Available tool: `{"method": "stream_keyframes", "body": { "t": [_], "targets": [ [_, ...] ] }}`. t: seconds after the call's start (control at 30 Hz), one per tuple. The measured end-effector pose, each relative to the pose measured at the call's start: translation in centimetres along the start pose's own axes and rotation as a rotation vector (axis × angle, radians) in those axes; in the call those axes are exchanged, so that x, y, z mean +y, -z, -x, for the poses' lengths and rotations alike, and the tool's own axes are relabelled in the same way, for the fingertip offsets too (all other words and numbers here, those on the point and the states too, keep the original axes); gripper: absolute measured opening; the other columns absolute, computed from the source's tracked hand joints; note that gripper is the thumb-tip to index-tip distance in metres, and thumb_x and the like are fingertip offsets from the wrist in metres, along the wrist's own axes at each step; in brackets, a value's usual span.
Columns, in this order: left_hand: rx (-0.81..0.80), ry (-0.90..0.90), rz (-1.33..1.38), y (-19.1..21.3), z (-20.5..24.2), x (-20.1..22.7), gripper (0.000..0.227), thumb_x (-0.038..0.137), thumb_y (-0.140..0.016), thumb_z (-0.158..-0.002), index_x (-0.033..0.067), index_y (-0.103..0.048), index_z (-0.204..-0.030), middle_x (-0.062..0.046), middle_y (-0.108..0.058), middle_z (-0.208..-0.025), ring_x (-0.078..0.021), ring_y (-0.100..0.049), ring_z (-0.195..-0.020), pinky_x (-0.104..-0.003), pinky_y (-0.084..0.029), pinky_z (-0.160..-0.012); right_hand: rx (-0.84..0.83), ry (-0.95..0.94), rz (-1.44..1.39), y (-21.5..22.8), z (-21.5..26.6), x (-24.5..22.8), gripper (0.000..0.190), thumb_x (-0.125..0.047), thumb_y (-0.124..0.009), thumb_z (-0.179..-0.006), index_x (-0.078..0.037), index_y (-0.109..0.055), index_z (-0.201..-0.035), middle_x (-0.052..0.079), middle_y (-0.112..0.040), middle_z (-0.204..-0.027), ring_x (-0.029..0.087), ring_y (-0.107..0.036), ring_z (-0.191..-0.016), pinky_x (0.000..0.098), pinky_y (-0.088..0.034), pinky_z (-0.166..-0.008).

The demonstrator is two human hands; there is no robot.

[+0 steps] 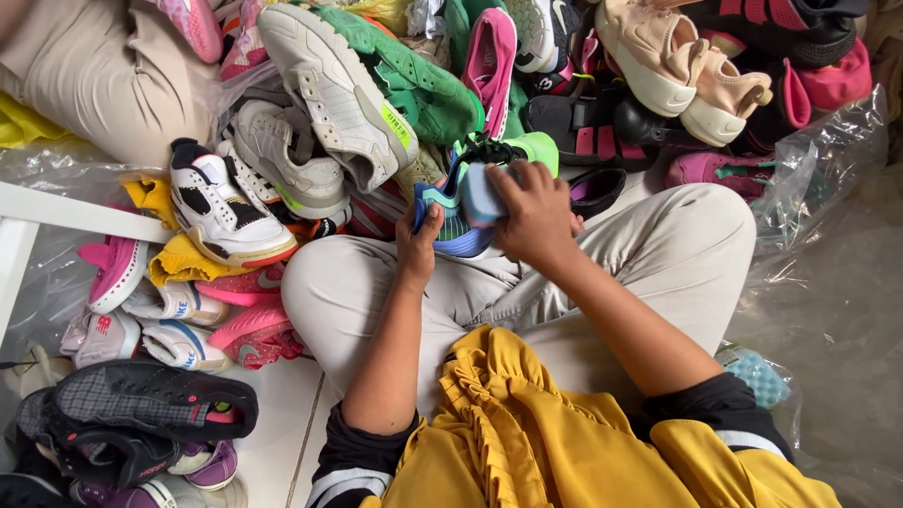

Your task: The person sits cross-legged on the floor and scrubs a green and blue sneaker with a small sponge. They clean the sole, sides, and upper parts of the shoe, rotating it to reach different areas. The surrounding floor is covered with many other shoes.

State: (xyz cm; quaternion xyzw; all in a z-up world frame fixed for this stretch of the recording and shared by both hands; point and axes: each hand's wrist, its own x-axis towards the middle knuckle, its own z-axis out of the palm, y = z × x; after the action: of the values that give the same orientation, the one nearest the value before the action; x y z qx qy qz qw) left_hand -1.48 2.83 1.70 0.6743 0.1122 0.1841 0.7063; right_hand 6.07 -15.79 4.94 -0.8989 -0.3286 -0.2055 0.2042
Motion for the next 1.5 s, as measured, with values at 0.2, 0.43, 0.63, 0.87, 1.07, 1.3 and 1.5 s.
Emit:
{"method": "stream_keyframes", "body": {
  "t": [0.2, 0.43, 0.63, 0.87, 1.07, 1.3, 1.5],
  "targets": [
    [-0.093, -0.045, -0.012, 1.5, -0.5, -5.7, 0.041, 0.034, -0.065, -0.102, 0.0076, -0.068, -0.134, -0.014, -0.064, -0.140, -0.0225, -0.057, -0.129, -0.044, -0.040, -0.111, 0.039, -0.113, 0.191, -3.0, 0.3, 7.7, 0.065, -0.025, -0.065, -0.065, -0.027, -0.067, -0.130, 0.007, -0.059, -0.109, 0.031, -0.060, -0.105, 0.0462, -0.051, -0.070],
    [-0.080, -0.037, 0.002, 1.2, -0.6, -4.0, 0.042, 0.034, -0.063, -0.103, 0.0082, -0.068, -0.135, -0.014, -0.067, -0.134, -0.0210, -0.060, -0.124, -0.042, -0.044, -0.109, -0.192, -0.486, 0.072, -4.7, -0.1, 11.1, 0.051, -0.018, -0.060, -0.081, -0.025, -0.061, -0.132, 0.008, -0.055, -0.117, 0.036, -0.057, -0.110, 0.0543, -0.050, -0.076],
    [-0.035, -0.034, -0.002, -0.1, -0.4, -0.9, 0.034, 0.033, -0.065, -0.102, 0.0090, -0.070, -0.125, -0.010, -0.072, -0.118, -0.0132, -0.056, -0.113, -0.041, -0.047, -0.103, -0.317, -0.687, -0.016, -6.5, 0.7, 13.5, 0.057, -0.024, -0.055, -0.082, -0.026, -0.056, -0.139, 0.011, -0.053, -0.122, 0.039, -0.053, -0.115, 0.0606, -0.050, -0.082],
    [0.115, 0.074, 0.162, -0.8, -0.2, 3.3, 0.035, 0.040, -0.062, -0.105, 0.0099, -0.070, -0.122, -0.006, -0.071, -0.114, -0.0124, -0.059, -0.109, -0.041, -0.049, -0.103, 0.054, -0.321, -0.322, -0.4, -0.2, 6.0, 0.078, -0.008, -0.062, -0.067, -0.004, -0.050, -0.144, 0.025, -0.050, -0.125, 0.051, -0.051, -0.115, 0.0615, -0.046, -0.092],
    [0.151, 0.186, 0.236, 0.2, -0.9, 0.7, 0.040, 0.040, -0.061, -0.104, 0.0032, -0.069, -0.118, -0.016, -0.072, -0.104, -0.0210, -0.065, -0.103, -0.044, -0.047, -0.102, 0.092, 0.265, -0.385, 4.3, -0.6, -5.5, 0.083, -0.002, -0.056, -0.057, -0.001, -0.055, -0.140, 0.025, -0.057, -0.122, 0.049, -0.053, -0.122, 0.0583, -0.044, -0.099],
    [0.312, 0.379, 0.413, 0.6, -1.7, -1.6, 0.080, 0.053, -0.075, -0.093, 0.0035, -0.050, -0.150, -0.026, -0.043, -0.155, -0.0400, -0.057, -0.130, -0.056, -0.053, -0.100, 0.105, 0.325, -0.053, 2.4, -1.4, -3.3, 0.064, -0.009, -0.060, -0.070, -0.014, -0.065, -0.133, 0.012, -0.060, -0.118, 0.039, -0.055, -0.120, 0.0514, -0.046, -0.087],
    [0.416, 0.431, 0.512, 1.2, -2.2, -3.5, 0.068, 0.047, -0.077, -0.092, 0.0002, -0.059, -0.138, -0.024, -0.061, -0.134, -0.0356, -0.070, -0.109, -0.047, -0.063, -0.082, 0.055, 0.173, 0.161, 0.6, -2.5, 7.0, 0.083, -0.011, -0.068, -0.046, -0.017, -0.067, -0.129, 0.009, -0.055, -0.114, 0.036, -0.054, -0.113, 0.0453, -0.046, -0.072]
  ]
}}
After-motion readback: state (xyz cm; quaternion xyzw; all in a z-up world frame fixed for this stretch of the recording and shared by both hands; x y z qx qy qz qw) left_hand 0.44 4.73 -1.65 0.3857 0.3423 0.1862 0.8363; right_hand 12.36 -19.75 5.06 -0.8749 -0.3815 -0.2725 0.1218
